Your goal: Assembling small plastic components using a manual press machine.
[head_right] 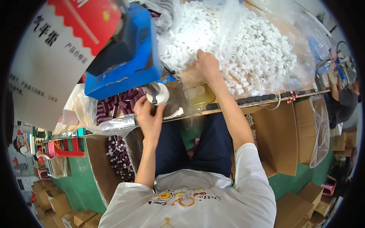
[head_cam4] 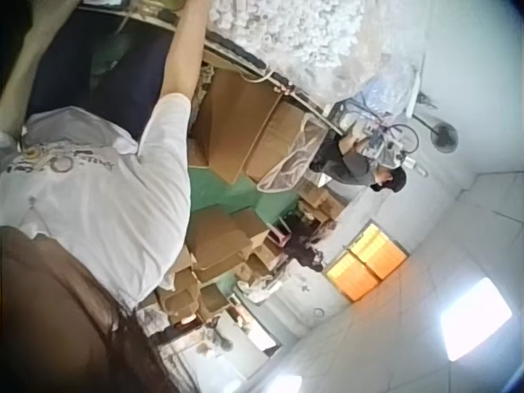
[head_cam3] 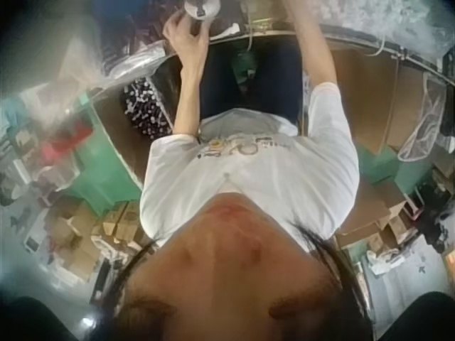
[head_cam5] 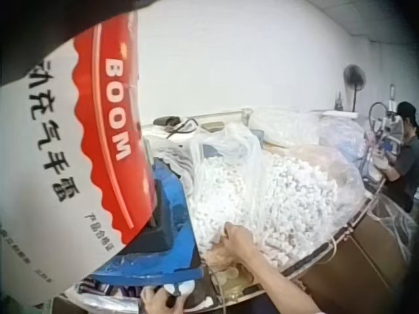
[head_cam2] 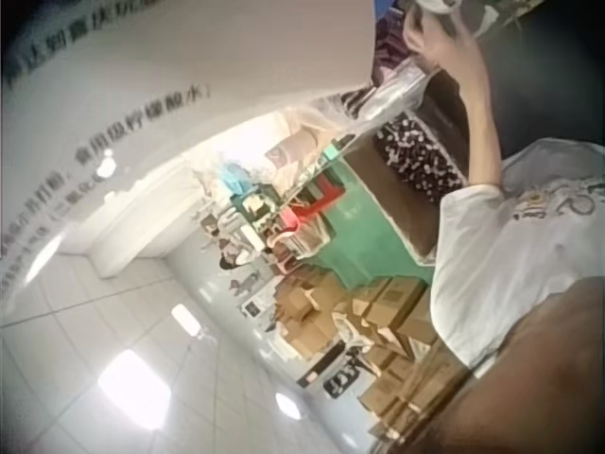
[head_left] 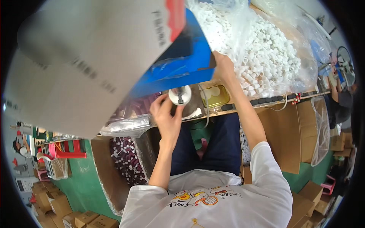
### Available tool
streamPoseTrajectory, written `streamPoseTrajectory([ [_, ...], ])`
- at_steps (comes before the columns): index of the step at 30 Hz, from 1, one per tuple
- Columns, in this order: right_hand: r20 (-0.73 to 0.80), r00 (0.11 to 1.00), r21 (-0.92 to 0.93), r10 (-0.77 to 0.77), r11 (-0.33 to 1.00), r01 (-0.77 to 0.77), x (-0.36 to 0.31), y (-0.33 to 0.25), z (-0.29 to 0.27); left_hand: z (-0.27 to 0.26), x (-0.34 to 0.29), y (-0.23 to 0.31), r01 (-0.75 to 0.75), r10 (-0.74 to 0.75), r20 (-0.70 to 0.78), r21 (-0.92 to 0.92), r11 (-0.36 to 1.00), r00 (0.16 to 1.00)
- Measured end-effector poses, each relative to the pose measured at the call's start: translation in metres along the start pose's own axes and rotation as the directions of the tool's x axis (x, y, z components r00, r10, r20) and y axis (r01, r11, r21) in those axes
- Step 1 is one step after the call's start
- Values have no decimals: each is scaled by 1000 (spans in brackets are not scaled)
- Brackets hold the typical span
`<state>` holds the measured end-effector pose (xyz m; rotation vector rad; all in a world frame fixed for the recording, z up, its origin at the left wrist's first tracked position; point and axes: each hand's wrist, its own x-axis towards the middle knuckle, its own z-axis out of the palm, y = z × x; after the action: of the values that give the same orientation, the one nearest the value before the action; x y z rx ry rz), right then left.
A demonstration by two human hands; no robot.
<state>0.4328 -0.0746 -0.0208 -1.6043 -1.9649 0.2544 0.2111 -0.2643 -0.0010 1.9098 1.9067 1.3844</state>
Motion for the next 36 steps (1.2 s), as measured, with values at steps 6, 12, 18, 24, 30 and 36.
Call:
streamPoseTrajectory([
  [6,-95,993,380,-77,919,107,-31,-12,-11,-18,17,2,-41,26,-65,-237,971,998],
  [12,39,998,779,-59,627,7,-100,-98,-29,-170,-8,-25,244,-420,183,587,772,889],
  [18,-2,955,524,-295,814,252,-105,-121,-7,-116,36,-99,417,-420,-34,210,884,907],
  [24,-101,911,447,-400,800,401,-106,-112,1,-73,62,-87,323,-381,134,322,890,915],
  [30,-455,882,-150,124,965,-214,-96,5,-75,-56,42,-66,154,-150,37,-304,940,988],
  [36,-385,876,-223,290,892,-393,-96,32,-56,-21,33,1,79,-16,218,-282,956,976],
])
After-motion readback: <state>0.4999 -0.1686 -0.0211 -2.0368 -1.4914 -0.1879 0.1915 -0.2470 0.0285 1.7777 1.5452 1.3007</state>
